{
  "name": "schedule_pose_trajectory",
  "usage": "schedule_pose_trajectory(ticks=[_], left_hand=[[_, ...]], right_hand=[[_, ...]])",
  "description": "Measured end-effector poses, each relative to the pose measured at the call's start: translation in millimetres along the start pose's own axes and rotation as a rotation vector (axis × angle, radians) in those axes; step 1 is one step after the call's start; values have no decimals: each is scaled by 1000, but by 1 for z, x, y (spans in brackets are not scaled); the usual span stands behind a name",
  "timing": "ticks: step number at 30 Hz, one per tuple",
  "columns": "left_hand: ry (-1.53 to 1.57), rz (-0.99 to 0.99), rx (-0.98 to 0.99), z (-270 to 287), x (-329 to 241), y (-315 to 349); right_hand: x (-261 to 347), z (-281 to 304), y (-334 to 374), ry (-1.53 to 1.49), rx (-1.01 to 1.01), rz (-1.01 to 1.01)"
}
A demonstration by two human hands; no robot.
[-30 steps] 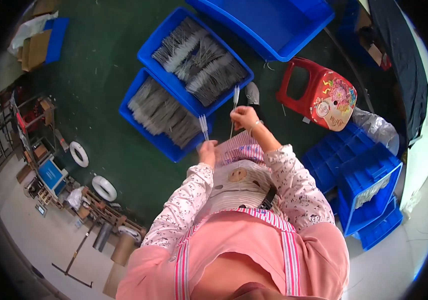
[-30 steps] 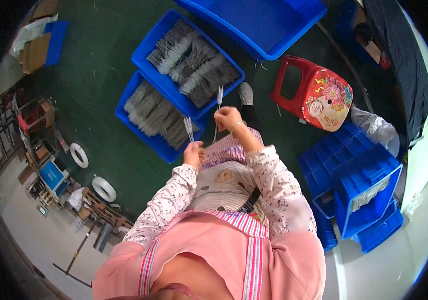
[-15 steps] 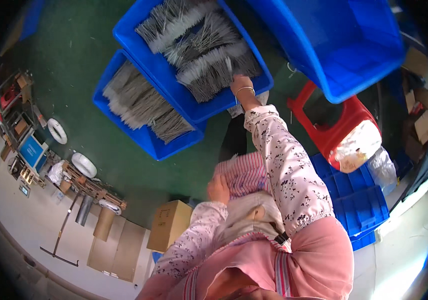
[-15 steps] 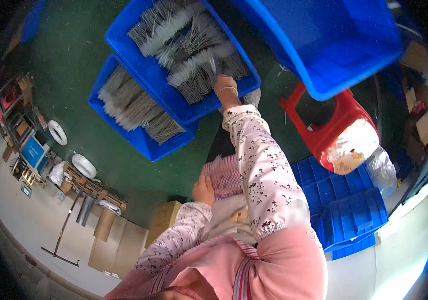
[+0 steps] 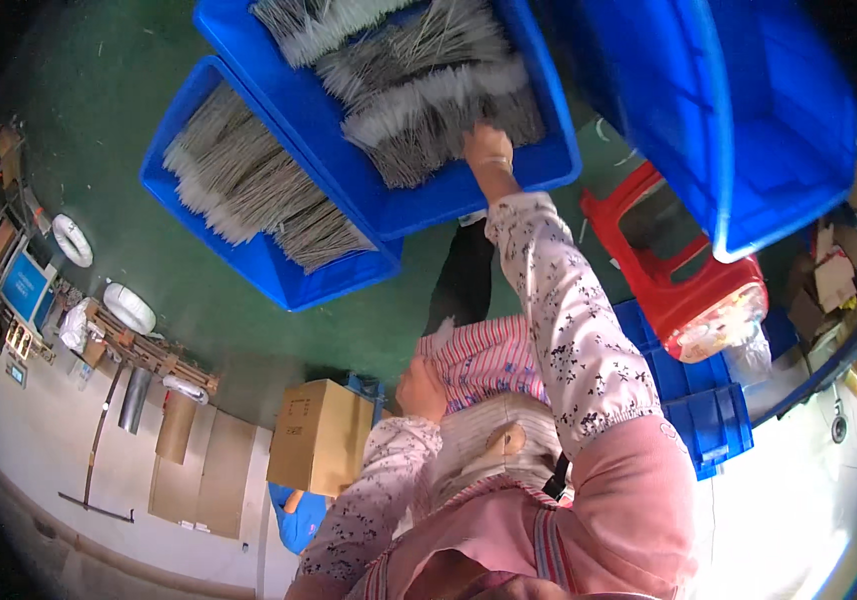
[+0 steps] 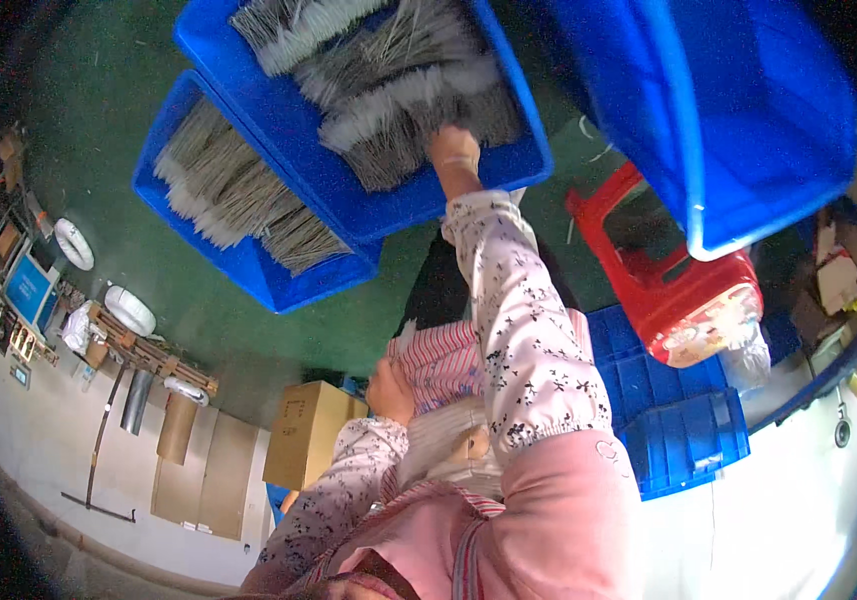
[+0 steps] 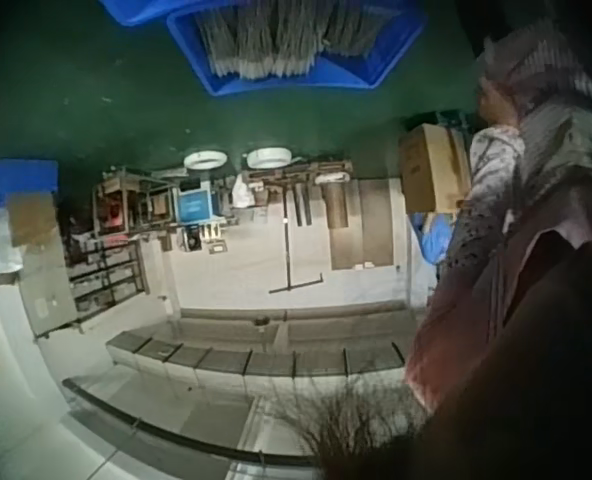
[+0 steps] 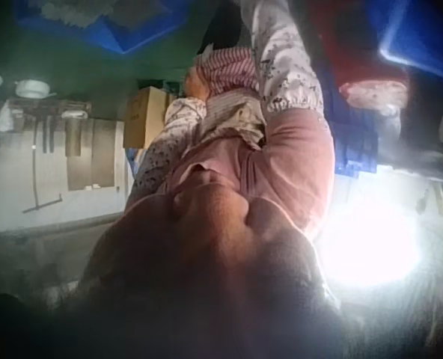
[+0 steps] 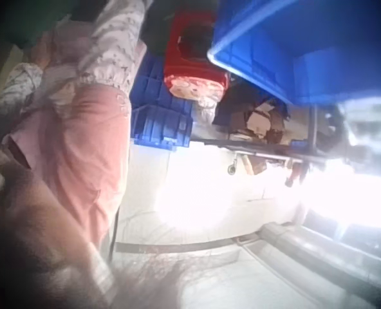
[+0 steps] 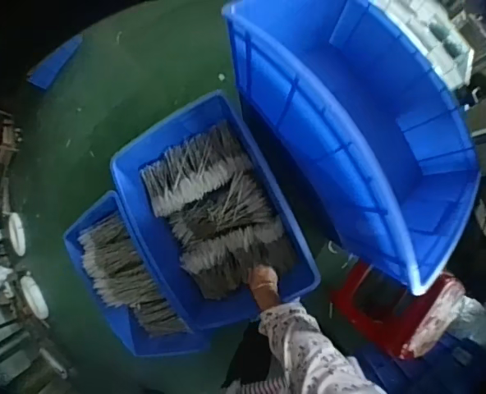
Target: The person sorts bundles of white bristle brushes into blue plastic bins. They pick up bundles, measure them with a ruler, and place them into different bins, occasionally moving the bins to rearrange the workspace.
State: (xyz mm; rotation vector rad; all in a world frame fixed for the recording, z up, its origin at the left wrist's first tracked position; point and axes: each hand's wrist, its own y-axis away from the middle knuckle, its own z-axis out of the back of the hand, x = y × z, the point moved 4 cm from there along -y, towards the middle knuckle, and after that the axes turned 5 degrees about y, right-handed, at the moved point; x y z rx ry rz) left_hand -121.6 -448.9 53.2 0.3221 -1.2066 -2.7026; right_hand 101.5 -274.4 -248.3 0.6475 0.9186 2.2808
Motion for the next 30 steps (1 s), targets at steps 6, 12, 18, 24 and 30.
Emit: schedule_pose_trajectory(ticks=[6,12,18,24,30], left_hand=[[33,-9,68,21,-17,-21],[315,-312,-361,61,-57,-69],[1089,-184,-340,158,-232,-142],[902,-68,-326,170,-389,-191],[637,-130,-558,132,-454,-219]], right_hand=[[-31,103,137,-335,-93,79],[-117,265,217,-624,-625,-20],[-245,422,160,-106,-1180,-90],[-306,550,29,358,-1103,-7],[-347,581,-67,195,-597,-116]])
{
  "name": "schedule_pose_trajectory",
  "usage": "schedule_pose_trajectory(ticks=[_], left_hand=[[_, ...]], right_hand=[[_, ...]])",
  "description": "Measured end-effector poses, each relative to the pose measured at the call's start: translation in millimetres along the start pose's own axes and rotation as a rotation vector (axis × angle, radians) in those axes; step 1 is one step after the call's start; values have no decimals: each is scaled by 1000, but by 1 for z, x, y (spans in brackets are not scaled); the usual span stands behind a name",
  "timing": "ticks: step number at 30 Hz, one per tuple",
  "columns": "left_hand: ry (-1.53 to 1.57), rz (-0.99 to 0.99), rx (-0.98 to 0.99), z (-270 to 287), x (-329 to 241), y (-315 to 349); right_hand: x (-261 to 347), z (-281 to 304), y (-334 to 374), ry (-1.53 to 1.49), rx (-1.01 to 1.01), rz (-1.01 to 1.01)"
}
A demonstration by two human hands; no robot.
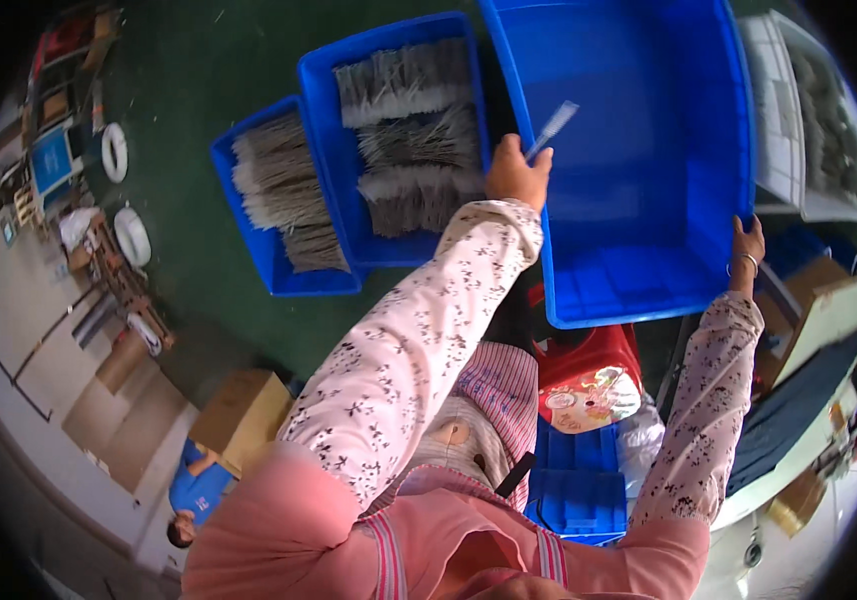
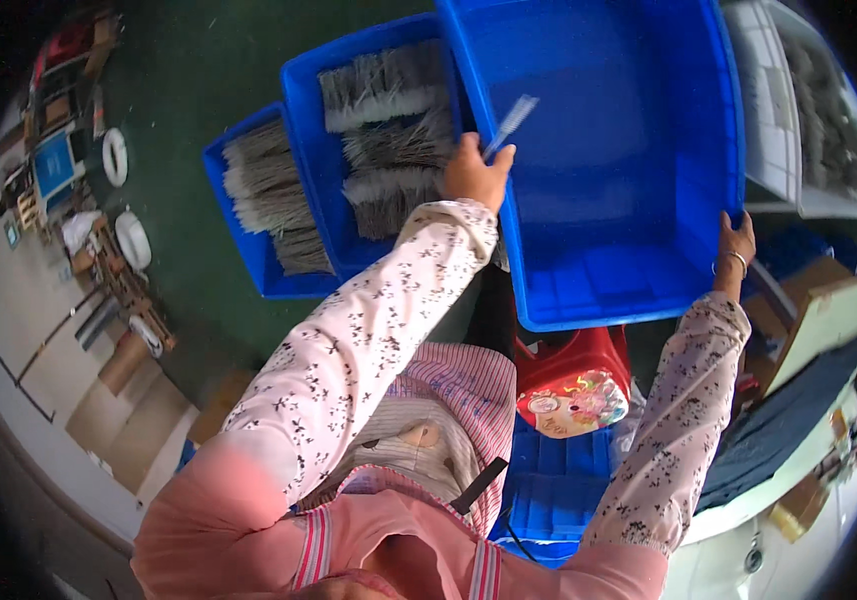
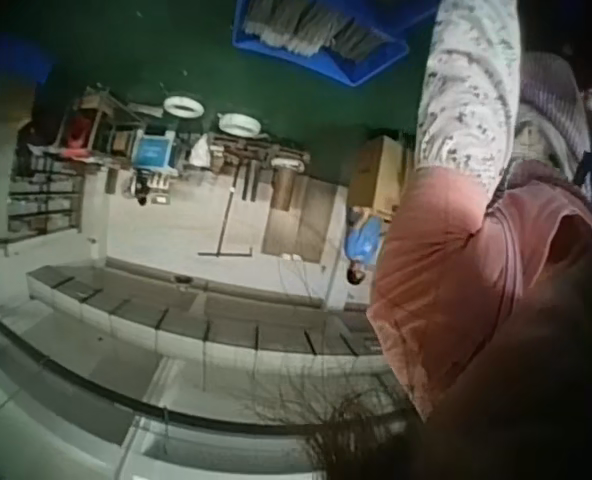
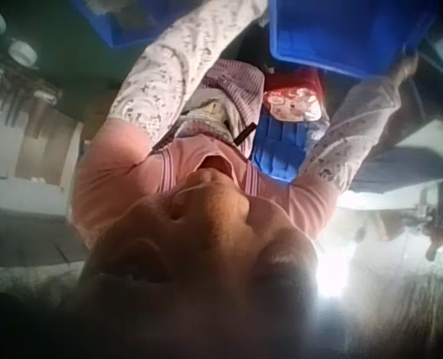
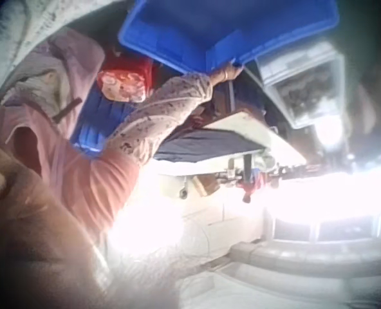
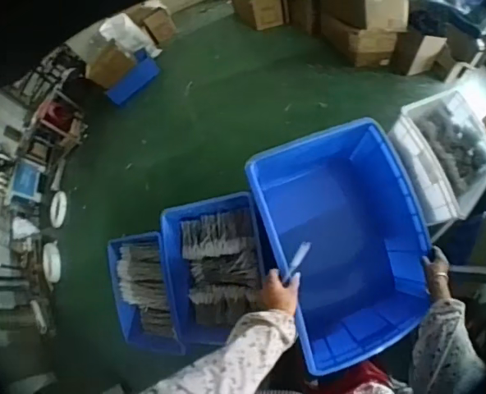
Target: The person sorts bundles of white bristle brushes into blue plastic bins. They pick up bundles, measure them with a ruler, and place them into different bins, occasionally moving the bins to rearrange the workspace.
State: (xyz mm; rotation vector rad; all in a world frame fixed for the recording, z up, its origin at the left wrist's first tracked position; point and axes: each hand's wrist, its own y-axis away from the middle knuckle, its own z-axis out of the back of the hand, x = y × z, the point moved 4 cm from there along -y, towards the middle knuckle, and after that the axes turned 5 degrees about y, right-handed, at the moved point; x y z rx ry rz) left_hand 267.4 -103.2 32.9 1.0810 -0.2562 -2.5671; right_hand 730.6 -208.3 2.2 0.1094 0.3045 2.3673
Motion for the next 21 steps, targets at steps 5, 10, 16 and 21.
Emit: schedule_pose_trajectory(ticks=[5,10,16,21], left_hand=[[-100,223,54,-4,-12,-1],[-136,120,24,21,22,-33],[1,-26,-81,140,60,-22],[-177,-68,-185,264,155,-16]], right_hand=[[-9,-4,-11,-27,-94,-45],[38,52,43,174,-152,14],[111,100,173,-271,-367,100],[193,37,264,-475,-168,55]])
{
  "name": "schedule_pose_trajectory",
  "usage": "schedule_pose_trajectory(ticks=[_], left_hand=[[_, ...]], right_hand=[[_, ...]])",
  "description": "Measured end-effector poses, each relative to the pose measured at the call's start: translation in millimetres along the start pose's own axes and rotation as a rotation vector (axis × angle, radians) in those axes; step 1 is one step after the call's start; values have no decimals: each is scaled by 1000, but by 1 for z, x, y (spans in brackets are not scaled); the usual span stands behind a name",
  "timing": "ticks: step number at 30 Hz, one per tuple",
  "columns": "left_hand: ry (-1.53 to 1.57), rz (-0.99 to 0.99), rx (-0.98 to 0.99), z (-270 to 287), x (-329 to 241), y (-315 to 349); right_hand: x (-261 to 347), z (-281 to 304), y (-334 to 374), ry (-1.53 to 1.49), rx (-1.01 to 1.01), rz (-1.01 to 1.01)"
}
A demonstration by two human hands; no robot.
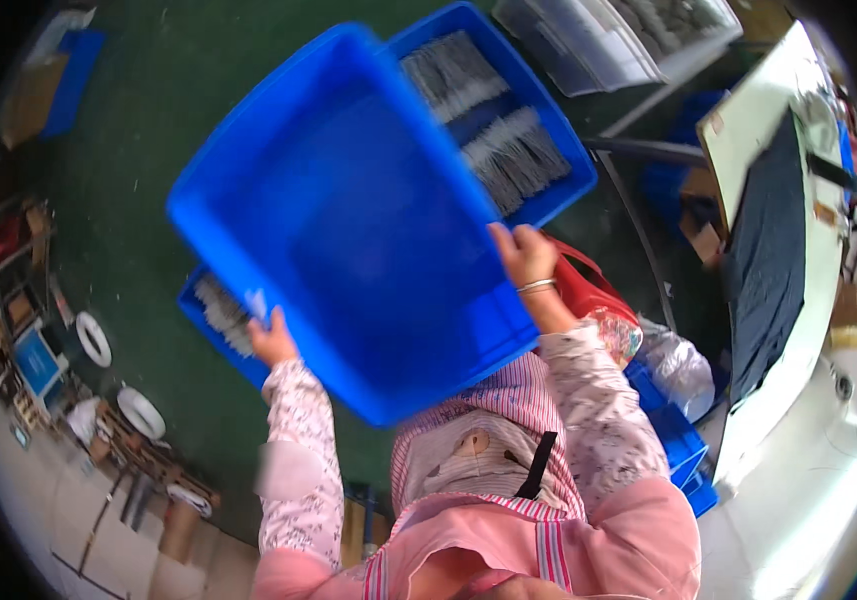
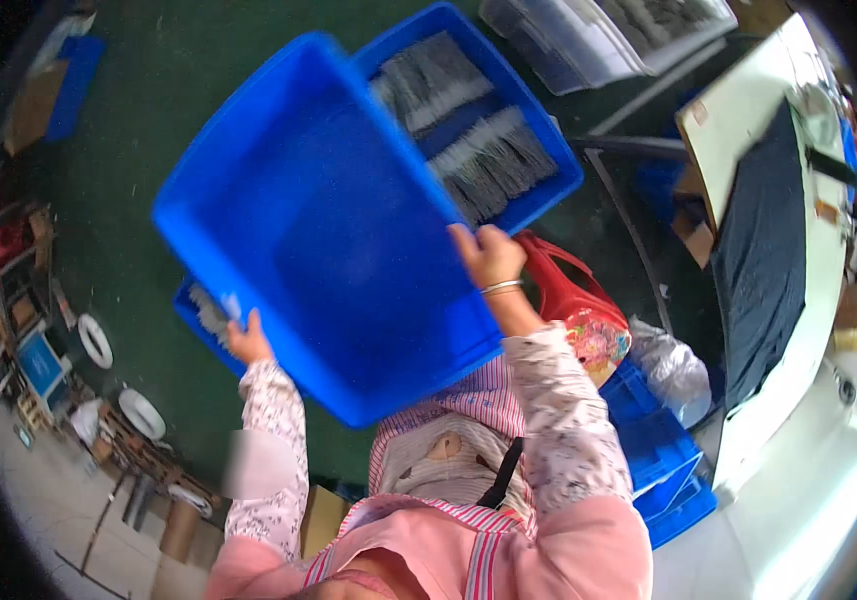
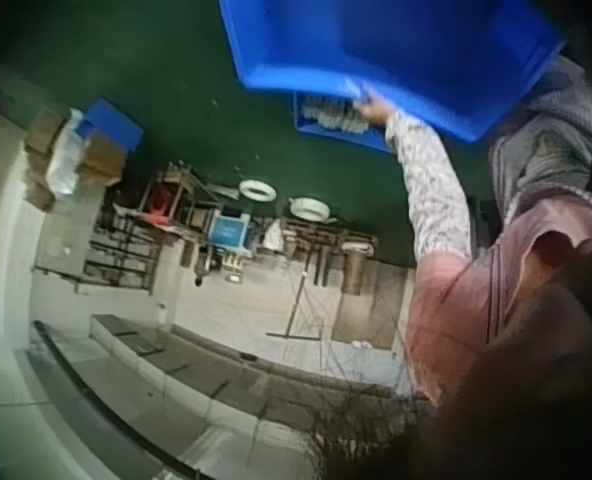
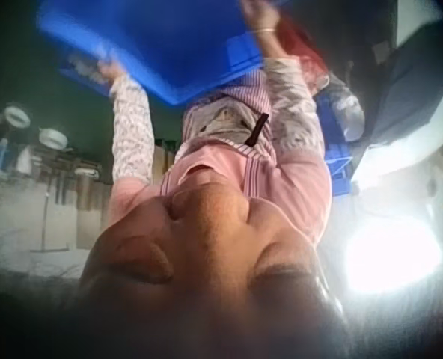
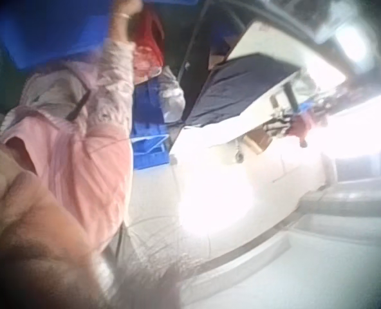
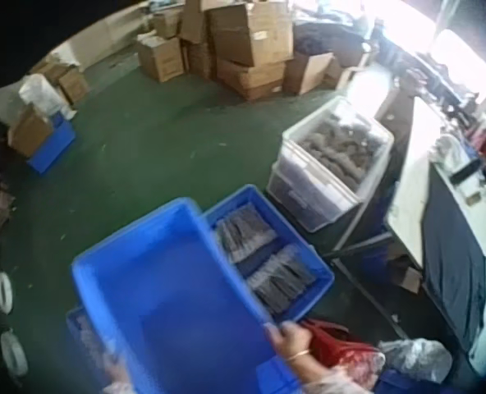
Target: The person sorts bundles of white bristle brushes into blue plastic bins. They pick up bundles, measure them with a ruler, and place them into different bins, occasionally moving the bins to rearrange the workspace.
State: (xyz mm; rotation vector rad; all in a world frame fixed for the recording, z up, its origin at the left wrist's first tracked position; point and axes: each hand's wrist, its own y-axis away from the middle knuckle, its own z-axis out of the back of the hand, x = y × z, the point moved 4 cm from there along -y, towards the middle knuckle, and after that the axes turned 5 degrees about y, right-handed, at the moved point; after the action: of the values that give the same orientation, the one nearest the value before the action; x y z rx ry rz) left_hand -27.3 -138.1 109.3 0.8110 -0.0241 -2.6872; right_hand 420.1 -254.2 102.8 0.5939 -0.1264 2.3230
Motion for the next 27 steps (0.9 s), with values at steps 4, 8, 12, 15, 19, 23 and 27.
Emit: schedule_pose_trajectory(ticks=[4,8,12,15,19,23,27], left_hand=[[-192,93,3,61,64,-20],[-260,182,68,86,112,-30],[-283,205,50,78,150,-29],[-285,233,51,68,158,-25],[-206,296,93,59,149,-15],[-102,323,143,46,146,-4],[-87,385,172,36,181,2]], right_hand=[[50,-52,47,-153,92,-56],[72,-104,73,-137,110,9],[72,-126,84,-110,150,10],[67,-127,85,-91,160,-20],[59,-117,84,-37,131,18],[53,-102,76,-27,138,8],[49,-89,69,-41,127,36]])
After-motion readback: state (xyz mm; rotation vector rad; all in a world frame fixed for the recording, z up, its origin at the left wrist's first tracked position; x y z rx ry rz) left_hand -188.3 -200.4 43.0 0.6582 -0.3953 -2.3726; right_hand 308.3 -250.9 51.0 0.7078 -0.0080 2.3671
